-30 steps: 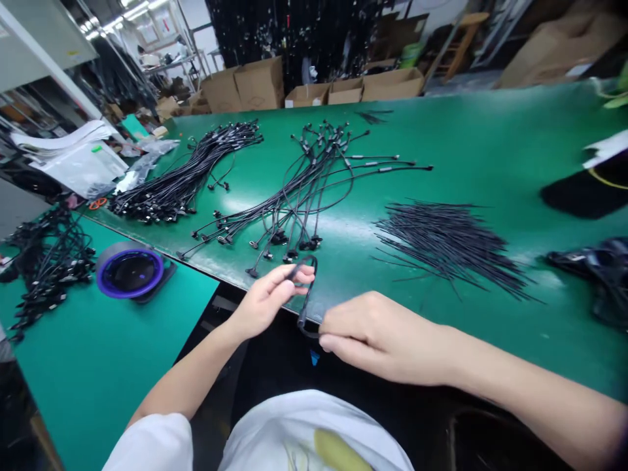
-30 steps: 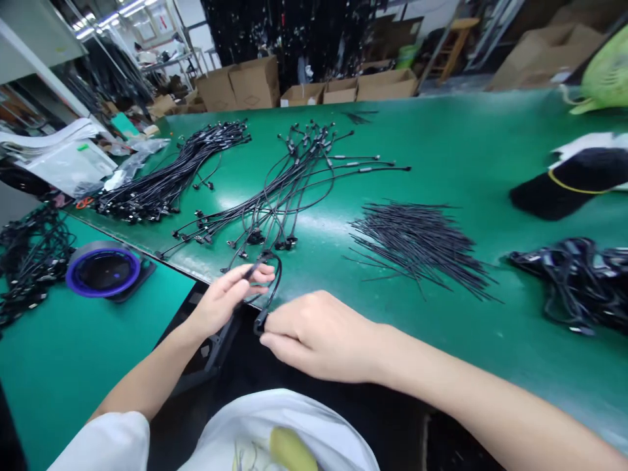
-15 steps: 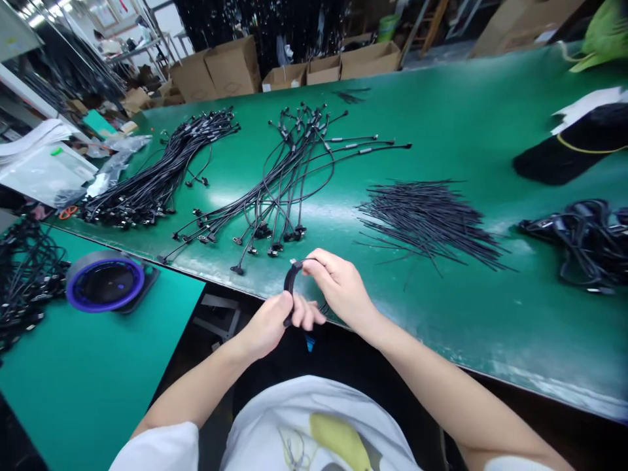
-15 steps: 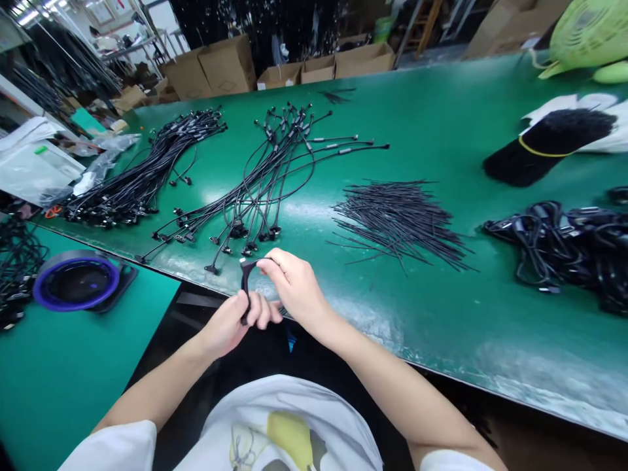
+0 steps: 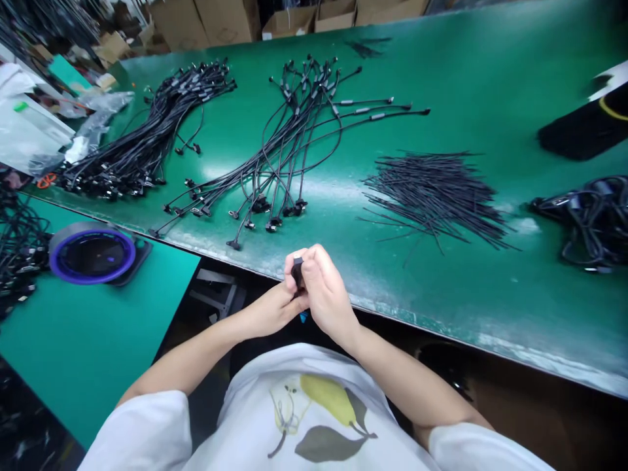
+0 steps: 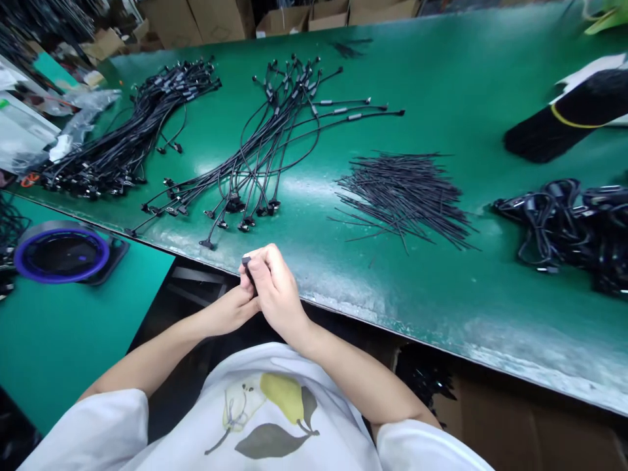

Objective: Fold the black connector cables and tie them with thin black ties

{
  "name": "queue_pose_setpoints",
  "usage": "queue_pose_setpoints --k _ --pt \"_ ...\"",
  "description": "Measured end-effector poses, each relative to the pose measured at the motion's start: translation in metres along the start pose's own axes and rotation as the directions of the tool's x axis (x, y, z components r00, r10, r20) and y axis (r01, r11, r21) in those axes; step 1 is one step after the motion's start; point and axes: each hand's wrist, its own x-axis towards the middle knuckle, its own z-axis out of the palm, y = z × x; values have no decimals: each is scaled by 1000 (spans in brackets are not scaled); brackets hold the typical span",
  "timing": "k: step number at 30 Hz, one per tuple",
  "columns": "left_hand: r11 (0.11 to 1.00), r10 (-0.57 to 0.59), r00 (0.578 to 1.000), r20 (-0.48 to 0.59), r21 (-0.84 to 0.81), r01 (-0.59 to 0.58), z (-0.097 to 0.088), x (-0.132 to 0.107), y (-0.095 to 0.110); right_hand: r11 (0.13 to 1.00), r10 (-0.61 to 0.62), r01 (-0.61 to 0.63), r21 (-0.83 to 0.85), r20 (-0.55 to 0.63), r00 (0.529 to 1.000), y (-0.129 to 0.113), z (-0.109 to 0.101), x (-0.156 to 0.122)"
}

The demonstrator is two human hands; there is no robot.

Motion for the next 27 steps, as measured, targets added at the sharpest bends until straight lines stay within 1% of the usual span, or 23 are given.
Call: queue_pose_setpoints --k 2,3,4,5,6,7,9,10,11,12,14,15,16,18,19,20,21,22,23,24,25,26,27 --pt "999 -13 996 86 -46 17 -2 -2 -3 994 43 -50 99 80 996 -2 -2 2" --pt "993 -13 991 132 -112 28 -1 -4 -3 983 84 -104 152 132 988 -3 -4 4" --pt "975 -4 983 181 -216 44 1 -5 -3 967 126 -162 195 185 975 -5 -6 7" --pt "933 6 974 225 -352 76 5 -6 -2 953 155 -204 225 218 964 -6 -9 10" --pt "857 8 968 250 -500 122 9 -6 0 944 164 -218 246 224 961 -8 -11 12" --pt "754 -9 967 255 -634 174 13 -6 4 942 159 -212 258 212 964 -10 -13 15" --pt "542 -85 967 240 -803 246 22 -6 12 952 125 -162 261 153 980 -14 -16 21" --pt "472 -122 965 231 -842 261 24 -5 16 958 106 -135 253 126 986 -16 -17 23" --pt "431 -143 964 223 -863 263 26 -4 19 963 87 -112 245 109 990 -18 -18 24" --pt "411 -146 964 222 -873 263 27 -3 21 967 71 -94 236 104 992 -20 -19 25" --pt "410 -127 964 234 -873 266 26 -1 22 981 33 -55 184 120 992 -23 -22 24" --pt "427 -118 967 225 -868 254 25 1 22 990 17 -35 135 133 991 -24 -23 23" --pt "458 -113 973 200 -858 230 24 4 21 997 -2 -8 70 142 990 -25 -25 22" --pt "551 -101 987 122 -819 158 23 11 20 991 -70 85 -99 154 986 -30 -31 17" --pt "601 -92 991 95 -789 132 22 14 20 969 -122 153 -193 166 979 -34 -36 15" --pt "643 -81 993 86 -757 118 21 18 20 928 -183 232 -292 186 965 -40 -42 13" --pt "674 -69 993 97 -729 118 19 22 20 858 -259 325 -397 211 943 -47 -49 11" --pt "697 -61 992 115 -707 124 17 25 21 753 -351 417 -509 225 909 -56 -58 9" --pt "714 -62 990 127 -688 133 15 27 21 612 -456 491 -619 231 859 -65 -66 7" --pt "732 -73 990 123 -667 137 12 29 22 433 -553 548 -715 269 788 -74 -74 5" --pt "766 -88 991 103 -629 133 9 30 22 229 -607 584 -779 355 711 -80 -82 3" --pt "821 -102 992 76 -557 128 7 30 22 26 -590 611 -791 481 649 -84 -88 1" --pt "890 -109 992 56 -440 122 5 30 22 -146 -501 642 -753 616 608 -84 -92 -2"
